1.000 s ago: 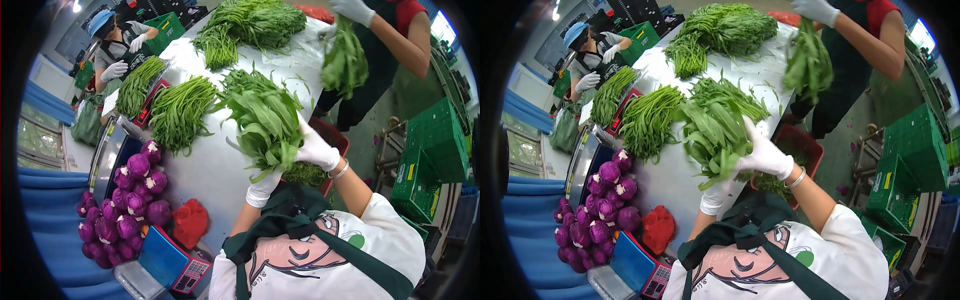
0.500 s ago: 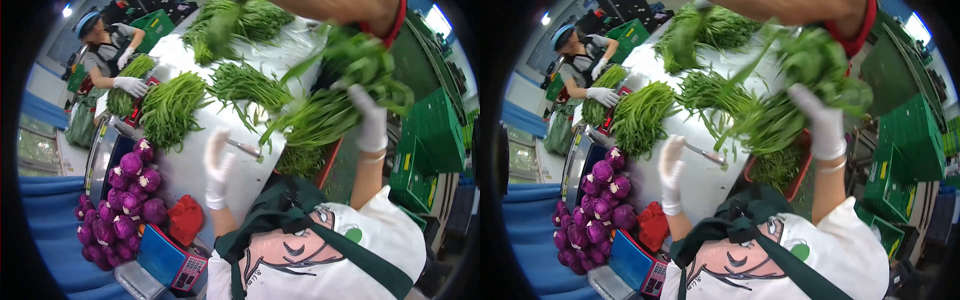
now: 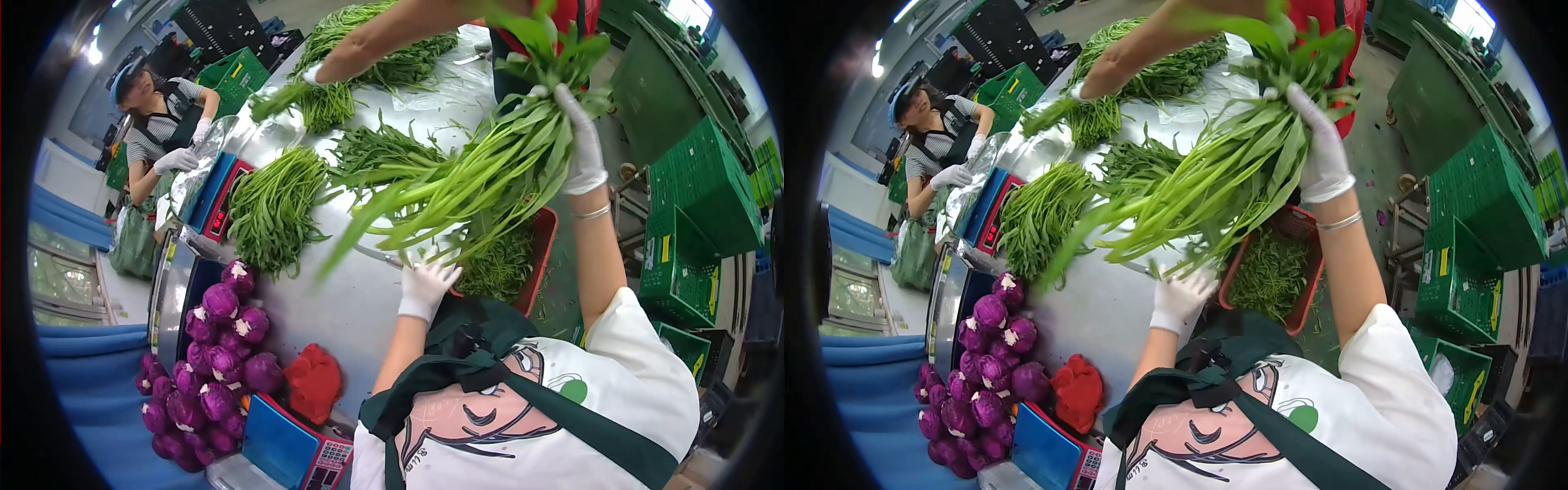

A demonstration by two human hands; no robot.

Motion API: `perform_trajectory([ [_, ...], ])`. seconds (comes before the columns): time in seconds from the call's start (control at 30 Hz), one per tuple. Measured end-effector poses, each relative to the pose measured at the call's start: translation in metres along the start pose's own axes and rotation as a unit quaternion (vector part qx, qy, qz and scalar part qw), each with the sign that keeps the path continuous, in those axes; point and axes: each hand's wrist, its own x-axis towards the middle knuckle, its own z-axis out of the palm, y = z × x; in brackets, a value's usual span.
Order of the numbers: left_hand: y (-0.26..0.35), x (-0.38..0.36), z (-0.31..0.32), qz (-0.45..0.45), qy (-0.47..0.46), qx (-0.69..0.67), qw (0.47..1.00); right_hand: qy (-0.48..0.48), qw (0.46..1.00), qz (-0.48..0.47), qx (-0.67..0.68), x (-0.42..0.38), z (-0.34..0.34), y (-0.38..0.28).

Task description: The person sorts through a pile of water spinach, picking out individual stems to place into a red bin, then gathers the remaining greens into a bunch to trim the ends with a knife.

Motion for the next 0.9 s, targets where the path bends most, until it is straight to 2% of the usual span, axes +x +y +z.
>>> perform_trajectory([
  [0.03, 0.002, 0.005, -0.001, -0.061, -0.01, -0.054, 0.997, 0.039, 0.999, -0.006, -0.008, 0.001, -0.011, 0.014],
  [0.07, 0.01, 0.025, -0.02, -0.131, -0.363, -0.063, 0.92, 0.105, 0.987, -0.033, -0.115, 0.001, -0.015, 0.035],
  [0.1, 0.018, 0.015, 0.002, -0.058, -0.287, -0.019, 0.956, 0.159, 0.976, -0.032, -0.142, 0.008, -0.045, 0.06],
  [0.13, 0.027, 0.005, 0.025, 0.007, -0.2, 0.038, 0.979, 0.173, 0.973, -0.043, -0.145, 0.006, -0.054, 0.069],
  [0.17, 0.032, -0.006, 0.036, 0.003, -0.21, 0.007, 0.978, 0.188, 0.97, -0.051, -0.149, 0.001, -0.06, 0.073],
  [0.2, 0.038, -0.017, 0.047, 0.0, -0.221, -0.025, 0.975, 0.189, 0.979, 0.036, -0.062, -0.003, -0.065, 0.065],
  [0.27, 0.044, -0.033, 0.063, 0.041, -0.155, 0.076, 0.984, 0.108, 0.992, 0.053, 0.047, -0.01, -0.055, 0.051],
  [0.3, 0.043, -0.029, 0.062, 0.106, -0.128, 0.174, 0.971, 0.076, 0.993, 0.052, 0.08, -0.009, -0.055, 0.048],
  [0.33, 0.038, -0.02, 0.056, 0.171, -0.102, 0.267, 0.943, 0.094, 0.993, 0.034, 0.059, -0.007, -0.054, 0.052],
  [0.37, 0.045, -0.01, 0.046, 0.114, -0.197, 0.169, 0.959, 0.134, 0.991, 0.018, -0.018, -0.001, -0.058, 0.059],
  [0.43, 0.058, 0.01, 0.026, -0.059, -0.342, -0.017, 0.938, 0.128, 0.99, 0.053, -0.025, -0.002, -0.055, 0.051],
  [0.5, 0.048, -0.025, 0.064, 0.062, -0.197, 0.106, 0.973, 0.051, 0.995, 0.064, 0.056, 0.001, -0.046, 0.039],
  [0.53, 0.05, -0.018, 0.05, 0.055, -0.092, 0.144, 0.984, 0.051, 0.996, 0.059, 0.032, 0.003, -0.041, 0.035],
  [0.6, 0.051, -0.006, 0.032, 0.154, -0.015, 0.209, 0.965, 0.046, 0.997, 0.018, -0.066, 0.005, -0.013, 0.027],
  [0.63, 0.052, -0.001, 0.025, 0.202, 0.023, 0.24, 0.949, 0.067, 0.992, 0.012, -0.11, 0.002, 0.003, 0.024],
  [0.67, 0.049, -0.01, 0.049, 0.267, 0.064, 0.249, 0.929, 0.054, 0.988, 0.005, -0.145, 0.0, 0.015, 0.022],
  [0.77, 0.039, -0.033, 0.085, 0.438, 0.044, 0.382, 0.813, 0.01, 0.97, -0.009, -0.241, 0.004, 0.032, 0.017],
  [0.83, 0.039, -0.038, 0.098, 0.5, -0.033, 0.478, 0.721, -0.049, 0.956, -0.047, -0.287, 0.011, 0.036, 0.014],
  [0.9, 0.042, -0.04, 0.116, 0.539, -0.143, 0.579, 0.595, -0.085, 0.938, -0.065, -0.33, 0.014, 0.051, 0.007],
])
